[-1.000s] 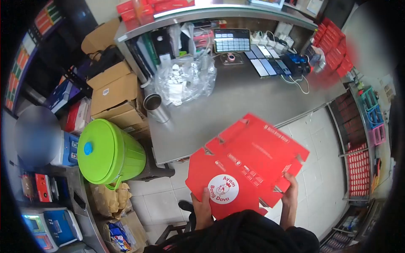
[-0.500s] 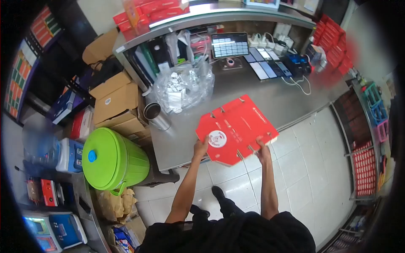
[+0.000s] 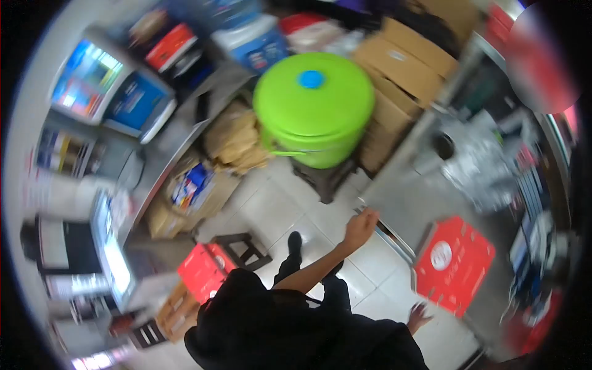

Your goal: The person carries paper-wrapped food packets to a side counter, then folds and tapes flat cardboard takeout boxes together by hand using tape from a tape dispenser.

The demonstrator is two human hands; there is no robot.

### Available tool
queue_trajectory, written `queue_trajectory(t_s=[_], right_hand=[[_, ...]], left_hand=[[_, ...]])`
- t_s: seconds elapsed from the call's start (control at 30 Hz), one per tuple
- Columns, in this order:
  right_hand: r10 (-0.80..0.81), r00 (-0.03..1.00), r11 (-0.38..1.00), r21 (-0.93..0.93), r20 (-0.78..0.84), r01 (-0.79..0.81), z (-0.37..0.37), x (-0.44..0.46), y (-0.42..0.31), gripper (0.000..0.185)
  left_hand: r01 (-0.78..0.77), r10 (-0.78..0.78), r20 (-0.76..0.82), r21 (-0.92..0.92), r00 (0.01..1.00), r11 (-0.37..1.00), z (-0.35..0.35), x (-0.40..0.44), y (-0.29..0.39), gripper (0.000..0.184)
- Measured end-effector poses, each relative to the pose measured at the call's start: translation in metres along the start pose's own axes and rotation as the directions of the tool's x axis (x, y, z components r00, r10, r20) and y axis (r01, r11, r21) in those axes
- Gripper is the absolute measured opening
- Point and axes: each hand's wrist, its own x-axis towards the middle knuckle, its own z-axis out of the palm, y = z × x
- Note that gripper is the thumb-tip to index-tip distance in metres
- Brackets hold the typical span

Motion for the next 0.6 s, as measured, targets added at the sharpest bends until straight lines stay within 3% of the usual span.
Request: queue_trajectory(t_s=[0.03,0.07,0.1,0.13,0.17,0.2,0.23,0.27,0.3,0.33,0.37,0.4,0.43,0.47,0.5,0.53,0.57,0.6], right_hand=[[0.292,0.939,0.952,0.036,0.181,-0.303,-0.068,-0.003,0.017,0.062],[0.338,0.899,0.872,-0.267,-0.280,-0.411,-0.030,-0.012,0.039,0.056],[0.350,0.709,0.630,-0.406,-0.612,-0.662,0.012,-0.009,0.083,0.051],[0.390,0.592,0.403,-0.447,-0.706,-0.799,0.048,-0.003,0.129,0.045],[0.445,0.535,0.218,-0.492,-0.718,-0.843,0.080,0.009,0.186,0.039],[0.648,0.506,0.116,-0.583,-0.569,-0.804,0.099,0.023,0.231,0.035],[0.643,0.523,-0.096,-0.736,-0.560,-0.670,0.112,0.042,0.292,0.040],[0.663,0.597,-0.220,-0.879,-0.453,-0.423,0.132,0.067,0.359,0.038],[0.690,0.688,-0.277,-0.960,-0.225,-0.037,0.153,0.093,0.430,0.036],[0.697,0.717,-0.306,-0.900,0.010,0.310,0.177,0.118,0.502,0.036],[0.699,0.691,-0.320,-0.784,0.184,0.532,0.203,0.141,0.581,0.036],[0.722,0.678,-0.381,-0.738,0.139,0.557,0.237,0.154,0.637,0.039],[0.735,0.614,-0.319,-0.653,0.288,0.687,0.239,0.171,0.697,0.038],[0.728,0.600,-0.281,-0.654,0.332,0.702,0.286,0.164,0.742,0.036],[0.812,0.447,-0.247,-0.472,0.376,0.846,0.298,0.171,0.799,0.034],[0.787,0.437,-0.159,-0.542,0.435,0.826,0.323,0.161,0.845,0.032],[0.845,0.407,-0.242,-0.430,0.347,0.870,0.361,0.148,0.890,0.033],[0.908,0.331,-0.212,-0.398,0.259,0.893,0.392,0.135,0.925,0.036]], left_hand=[[0.023,-0.021,-0.116,0.022,0.993,0.999,-0.017,-0.007,-0.051,0.026],[0.147,-0.133,-0.235,0.044,0.963,0.988,-0.058,-0.012,-0.073,0.025],[0.296,-0.262,-0.290,0.080,0.921,0.952,-0.097,-0.023,-0.114,0.024],[0.477,-0.428,-0.306,0.102,0.850,0.873,-0.129,-0.039,-0.177,0.022],[0.512,-0.407,-0.519,0.071,0.752,0.856,-0.174,-0.046,-0.168,0.021],[0.421,-0.236,-0.588,0.197,0.774,0.886,-0.213,-0.060,-0.210,0.019],[0.565,-0.358,-0.678,0.103,0.642,0.819,-0.241,-0.071,-0.247,0.020],[0.578,-0.373,-0.739,0.027,0.561,0.815,-0.272,-0.074,-0.253,0.021],[0.585,-0.393,-0.789,-0.052,0.473,0.809,-0.299,-0.075,-0.258,0.022],[0.624,-0.433,-0.798,-0.092,0.420,0.776,-0.319,-0.079,-0.278,0.024],[0.607,-0.570,-0.754,-0.296,0.326,0.738,-0.340,-0.079,-0.320,0.024],[0.567,-0.689,-0.679,-0.473,0.254,0.675,-0.341,-0.090,-0.343,0.023],[0.586,-0.715,-0.645,-0.478,0.271,0.654,-0.342,-0.096,-0.358,0.023],[0.608,-0.743,-0.605,-0.485,0.286,0.629,-0.338,-0.102,-0.371,0.022],[0.626,-0.768,-0.565,-0.490,0.302,0.607,-0.334,-0.108,-0.383,0.022],[0.639,-0.815,-0.524,-0.543,0.250,0.545,-0.330,-0.111,-0.388,0.022],[0.648,-0.855,-0.480,-0.590,0.198,0.481,-0.325,-0.114,-0.393,0.022],[0.628,-0.867,-0.468,-0.627,0.169,0.461,-0.311,-0.126,-0.412,0.021]])
